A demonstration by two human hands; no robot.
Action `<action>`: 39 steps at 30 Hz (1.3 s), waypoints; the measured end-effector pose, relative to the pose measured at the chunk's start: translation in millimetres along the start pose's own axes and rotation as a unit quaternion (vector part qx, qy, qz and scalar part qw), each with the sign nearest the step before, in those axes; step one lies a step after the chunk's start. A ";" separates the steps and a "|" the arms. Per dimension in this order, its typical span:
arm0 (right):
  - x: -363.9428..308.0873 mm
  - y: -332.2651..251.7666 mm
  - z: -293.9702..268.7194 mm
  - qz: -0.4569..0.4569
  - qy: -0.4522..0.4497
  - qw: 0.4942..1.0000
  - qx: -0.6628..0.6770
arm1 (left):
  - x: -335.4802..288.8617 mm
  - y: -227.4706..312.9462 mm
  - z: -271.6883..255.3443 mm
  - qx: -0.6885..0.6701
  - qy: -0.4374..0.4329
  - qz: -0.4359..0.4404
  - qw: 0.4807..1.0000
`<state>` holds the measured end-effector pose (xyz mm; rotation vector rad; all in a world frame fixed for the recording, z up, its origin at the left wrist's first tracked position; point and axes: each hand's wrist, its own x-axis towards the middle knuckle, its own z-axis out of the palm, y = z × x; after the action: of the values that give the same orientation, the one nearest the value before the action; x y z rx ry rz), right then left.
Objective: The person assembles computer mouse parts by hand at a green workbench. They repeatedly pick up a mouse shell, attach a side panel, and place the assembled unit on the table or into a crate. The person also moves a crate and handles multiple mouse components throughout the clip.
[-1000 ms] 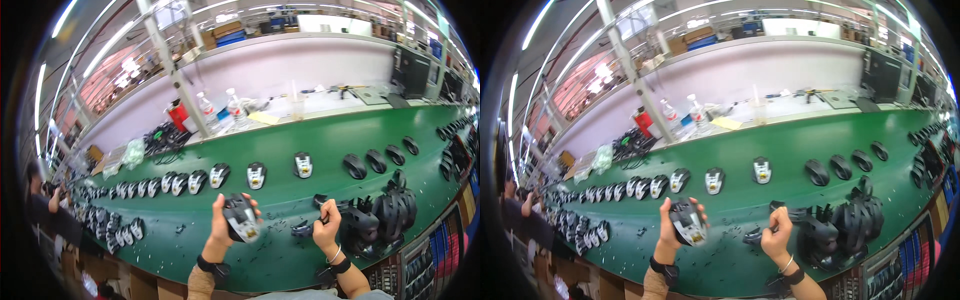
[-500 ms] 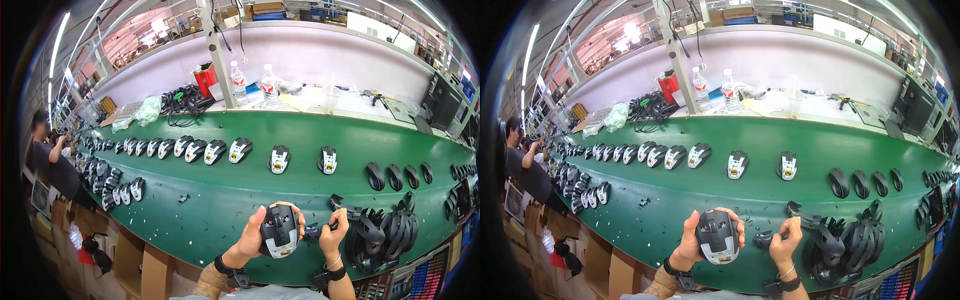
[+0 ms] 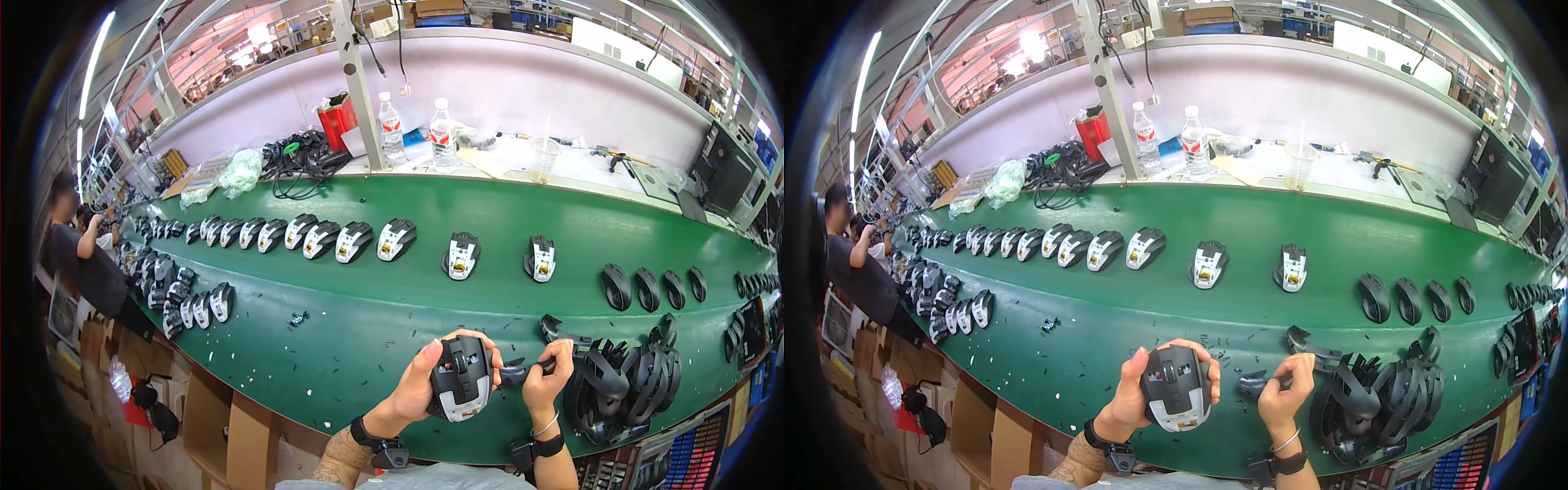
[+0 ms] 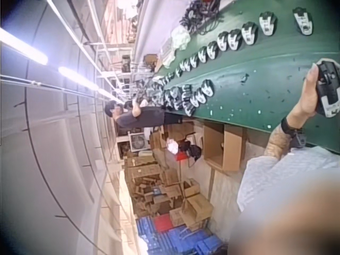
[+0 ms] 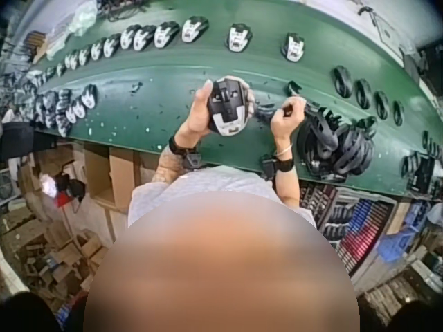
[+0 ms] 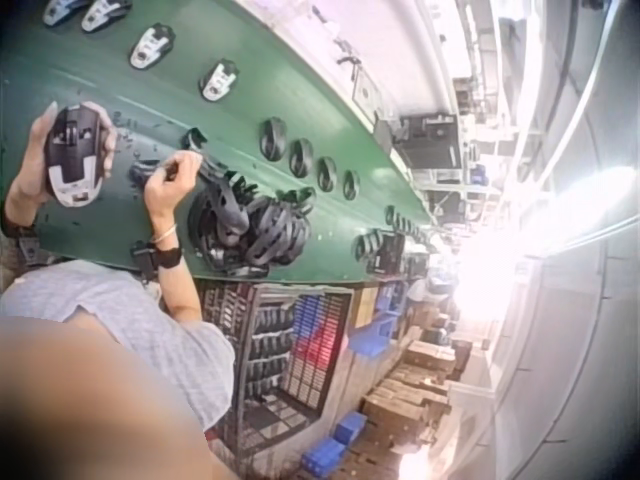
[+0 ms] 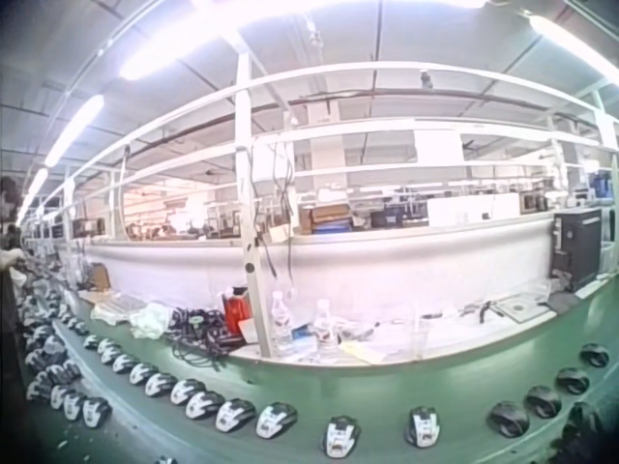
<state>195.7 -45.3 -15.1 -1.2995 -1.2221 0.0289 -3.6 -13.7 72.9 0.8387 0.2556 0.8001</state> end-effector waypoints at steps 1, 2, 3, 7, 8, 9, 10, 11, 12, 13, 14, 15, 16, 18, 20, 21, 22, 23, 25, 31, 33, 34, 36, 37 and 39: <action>-0.4 1.5 -0.3 -0.016 0.004 1.000 -0.012 | 0.0 -0.5 -0.5 0.000 0.000 0.000 1.000; -0.2 -0.4 -1.2 -0.006 0.010 1.000 -0.022 | 0.0 -1.1 -1.1 0.000 0.000 0.001 1.000; 0.2 -4.2 -2.6 0.003 0.015 0.999 -0.031 | -0.2 -1.5 -1.5 0.001 0.001 0.001 1.000; 1.7 -7.8 -4.7 -0.051 0.035 0.995 -0.078 | -1.1 1.4 0.5 -0.013 0.011 -0.006 1.000; 3.9 -8.3 -5.4 -0.088 0.033 0.991 -0.096 | -1.4 2.2 1.2 -0.016 0.015 -0.005 1.000; 6.3 -8.2 -7.4 -0.126 0.032 0.985 -0.116 | -1.3 1.8 0.9 -0.020 0.017 -0.006 1.000; 7.8 -8.1 -9.1 -0.164 0.031 0.977 -0.136 | -1.2 1.0 -0.3 -0.026 0.018 -0.006 0.999; 8.1 -8.2 -10.5 -0.177 0.014 0.975 -0.136 | -1.1 0.1 -2.1 -0.032 0.020 -0.006 0.999; 8.1 -8.4 -11.6 -0.191 -0.003 0.972 -0.136 | -0.9 -0.8 -3.7 -0.038 0.022 -0.006 0.999; 8.1 -8.4 -12.0 -0.204 -0.021 0.969 -0.136 | -0.4 -1.0 -5.1 -0.053 0.015 0.002 0.998; 8.3 -9.8 -11.6 -0.203 -0.048 0.970 -0.122 | -0.4 -0.9 -5.0 -0.068 0.010 0.009 0.998; 8.5 -10.5 -10.4 -0.198 -0.077 0.971 -0.111 | 0.7 -1.9 -6.1 -0.085 0.004 0.013 0.996; 8.5 -10.5 -9.6 -0.194 -0.106 0.970 -0.100 | 1.7 -3.1 -8.3 -0.106 0.012 0.007 0.994; 7.5 -9.0 -7.2 -0.180 -0.159 0.966 -0.094 | 3.3 -3.7 -12.4 -0.147 0.027 -0.001 0.989; 8.7 -14.2 -4.1 -0.162 -0.206 0.962 -0.080 | 4.3 -3.0 -13.8 -0.176 0.044 -0.001 0.983; 8.8 -15.5 -4.0 -0.146 -0.220 0.962 -0.070 | 4.9 -2.7 -15.4 -0.185 0.050 -0.001 0.981; 8.4 -17.2 -2.9 -0.126 -0.222 0.965 -0.066 | 5.5 -2.6 -17.0 -0.194 0.057 -0.002 0.979; 7.7 -19.0 -1.4 -0.107 -0.224 0.967 -0.063 | 6.4 -3.1 -18.9 -0.213 0.061 -0.003 0.975; 6.3 -17.0 -1.2 -0.074 -0.249 0.964 -0.059 | 6.3 -2.5 -21.9 -0.222 0.066 -0.003 0.973; 6.4 -2.0 -1.3 -0.008 -0.309 0.949 -0.061 | 8.8 1.0 -31.8 -0.238 0.091 -0.008 0.967; 8.8 -10.1 -4.9 0.094 -0.344 0.932 -0.065 | 9.4 1.0 -32.9 -0.243 0.115 -0.007 0.963; 7.6 -7.5 -4.2 0.091 -0.320 0.942 -0.049 | 9.8 0.8 -33.4 -0.246 0.126 -0.007 0.961; 5.0 -0.2 -2.4 0.084 -0.269 0.959 -0.017 | 11.1 -2.2 -38.1 -0.277 0.133 0.000 0.952; 5.6 -1.8 -2.7 0.100 -0.253 0.962 -0.011 | 12.1 -3.1 -38.5 -0.286 0.146 0.007 0.947; 9.1 -12.1 -1.2 0.133 -0.220 0.966 0.002 | 14.7 -6.3 -44.1 -0.295 0.186 0.013 0.937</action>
<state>193.4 -44.8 -0.2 -1.4934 -1.4056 0.5379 -12.2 19.2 40.7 0.1191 0.3150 0.9899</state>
